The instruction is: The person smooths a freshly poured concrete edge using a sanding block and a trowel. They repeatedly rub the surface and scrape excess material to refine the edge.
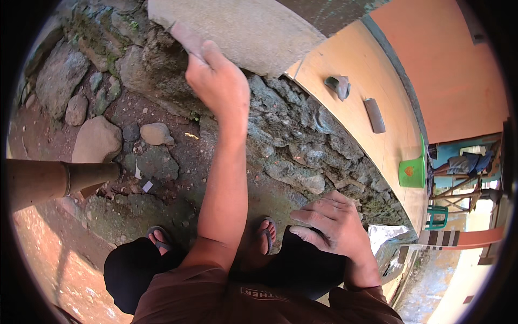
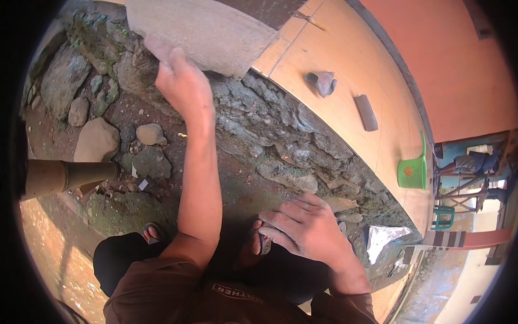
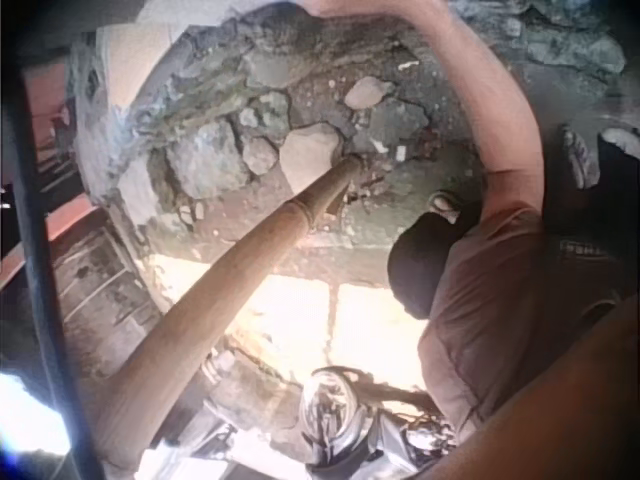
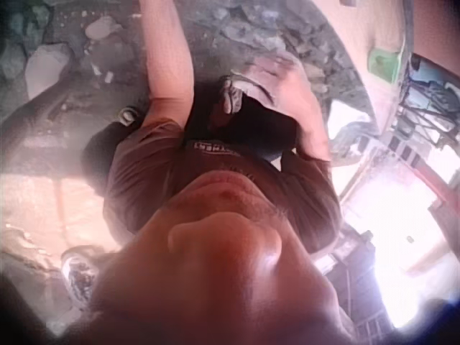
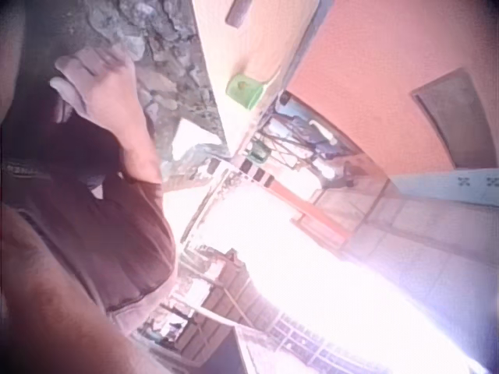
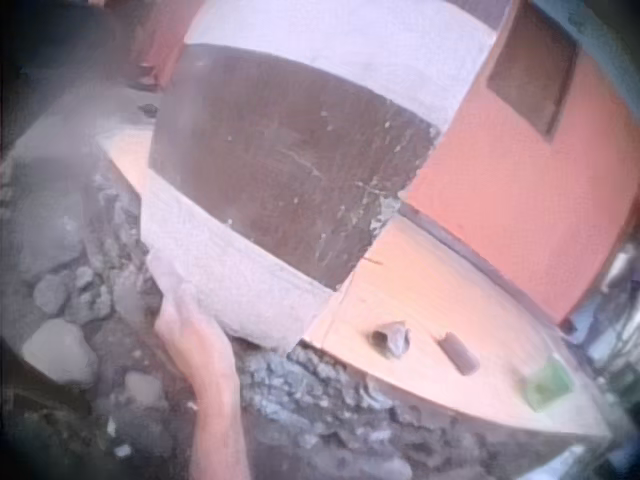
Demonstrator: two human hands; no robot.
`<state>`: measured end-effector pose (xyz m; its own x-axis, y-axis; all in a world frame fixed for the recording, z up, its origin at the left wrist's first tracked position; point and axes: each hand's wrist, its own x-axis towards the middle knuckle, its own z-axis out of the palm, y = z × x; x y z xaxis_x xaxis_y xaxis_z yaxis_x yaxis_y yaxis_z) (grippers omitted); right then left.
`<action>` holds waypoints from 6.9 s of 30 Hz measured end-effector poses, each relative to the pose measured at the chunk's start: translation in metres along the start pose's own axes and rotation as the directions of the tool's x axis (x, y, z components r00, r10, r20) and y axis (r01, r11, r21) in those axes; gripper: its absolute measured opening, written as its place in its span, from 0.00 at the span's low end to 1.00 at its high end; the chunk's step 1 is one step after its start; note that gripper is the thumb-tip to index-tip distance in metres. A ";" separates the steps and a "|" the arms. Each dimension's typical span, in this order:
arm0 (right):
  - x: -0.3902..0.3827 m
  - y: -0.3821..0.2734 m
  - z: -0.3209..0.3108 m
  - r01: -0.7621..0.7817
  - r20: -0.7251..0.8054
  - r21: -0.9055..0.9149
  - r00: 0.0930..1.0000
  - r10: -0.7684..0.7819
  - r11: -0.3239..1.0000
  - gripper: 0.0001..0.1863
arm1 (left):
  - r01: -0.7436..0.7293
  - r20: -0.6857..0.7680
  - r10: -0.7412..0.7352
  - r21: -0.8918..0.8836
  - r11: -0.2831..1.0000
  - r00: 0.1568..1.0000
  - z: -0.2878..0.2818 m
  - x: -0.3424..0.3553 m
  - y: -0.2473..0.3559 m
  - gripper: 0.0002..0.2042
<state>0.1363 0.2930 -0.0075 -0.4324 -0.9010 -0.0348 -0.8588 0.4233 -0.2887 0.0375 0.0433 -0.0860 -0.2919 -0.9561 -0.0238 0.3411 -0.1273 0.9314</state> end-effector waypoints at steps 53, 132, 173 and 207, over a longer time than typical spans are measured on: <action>-0.005 -0.005 0.002 -0.014 -0.020 -0.078 1.000 0.012 0.997 0.16 | -0.389 0.092 0.387 0.006 0.921 0.917 -0.012 0.087 0.008 0.24; -0.021 0.003 -0.004 -0.009 -0.105 0.115 0.994 0.021 0.993 0.17 | -0.976 0.576 0.791 0.062 0.209 0.206 -0.107 0.166 -0.047 0.22; -0.007 -0.018 -0.007 0.115 -0.150 0.035 0.983 -0.109 0.993 0.14 | 0.049 0.462 0.120 -0.338 0.940 0.879 -0.087 0.175 0.028 0.13; -0.020 -0.011 -0.010 0.079 -0.159 0.024 0.985 -0.074 0.997 0.13 | -0.534 0.120 0.533 -0.028 0.845 0.837 -0.063 0.164 0.012 0.10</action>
<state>0.1519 0.3074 0.0058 -0.4059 -0.9033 0.1389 -0.8832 0.3487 -0.3137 0.0498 -0.1320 -0.1012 -0.1699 -0.8369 0.5203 0.4690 0.3957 0.7896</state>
